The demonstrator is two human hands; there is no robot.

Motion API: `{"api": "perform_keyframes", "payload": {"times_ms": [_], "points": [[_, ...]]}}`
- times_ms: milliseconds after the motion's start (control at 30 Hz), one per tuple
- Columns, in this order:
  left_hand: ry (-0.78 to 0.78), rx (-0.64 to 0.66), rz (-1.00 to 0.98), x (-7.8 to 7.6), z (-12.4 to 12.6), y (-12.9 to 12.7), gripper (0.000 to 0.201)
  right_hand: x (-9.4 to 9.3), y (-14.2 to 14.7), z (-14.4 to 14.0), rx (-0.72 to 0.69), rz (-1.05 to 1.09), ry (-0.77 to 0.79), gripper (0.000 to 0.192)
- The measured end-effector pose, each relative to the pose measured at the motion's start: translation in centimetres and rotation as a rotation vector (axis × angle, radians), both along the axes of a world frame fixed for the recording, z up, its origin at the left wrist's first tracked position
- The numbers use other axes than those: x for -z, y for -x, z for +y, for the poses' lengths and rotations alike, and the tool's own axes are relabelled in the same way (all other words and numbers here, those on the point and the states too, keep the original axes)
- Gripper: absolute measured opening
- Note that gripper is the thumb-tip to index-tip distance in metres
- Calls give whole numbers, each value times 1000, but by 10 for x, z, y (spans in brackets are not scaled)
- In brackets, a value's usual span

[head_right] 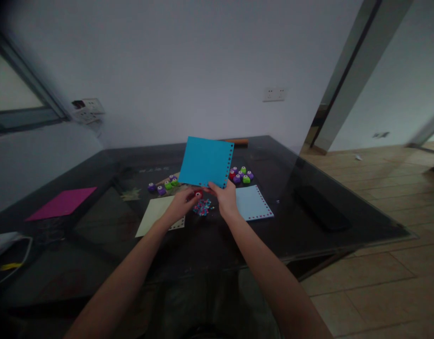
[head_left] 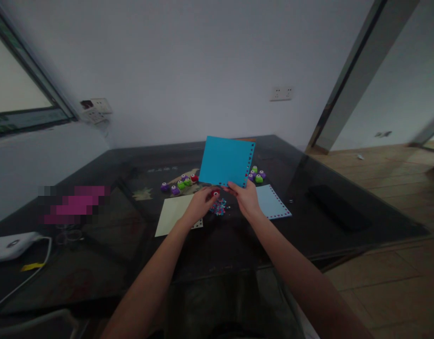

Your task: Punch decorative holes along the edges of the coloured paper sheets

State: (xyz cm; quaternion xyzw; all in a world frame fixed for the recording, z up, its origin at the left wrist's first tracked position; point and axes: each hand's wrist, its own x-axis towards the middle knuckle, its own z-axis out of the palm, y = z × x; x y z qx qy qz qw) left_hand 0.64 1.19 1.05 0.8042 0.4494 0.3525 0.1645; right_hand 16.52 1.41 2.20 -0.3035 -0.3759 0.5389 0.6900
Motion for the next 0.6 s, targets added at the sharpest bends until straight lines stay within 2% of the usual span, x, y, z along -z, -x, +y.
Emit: {"api": "perform_keyframes", "payload": {"times_ms": [100, 200, 400, 500, 600], "points": [[68, 5, -103, 2, 2, 0, 33, -7, -5, 0, -18, -10, 10, 37], [223, 13, -276, 5, 2, -3, 35, -16, -19, 0, -3, -18, 5, 34], [565, 25, -688, 6, -2, -11, 35, -26, -74, 1, 70, -16, 31, 27], [606, 27, -793, 5, -3, -11, 30, -19, -108, 0, 151, -8, 79, 26], [557, 16, -771, 4, -3, -11, 33, -7, -139, -4, 243, -8, 132, 26]]}}
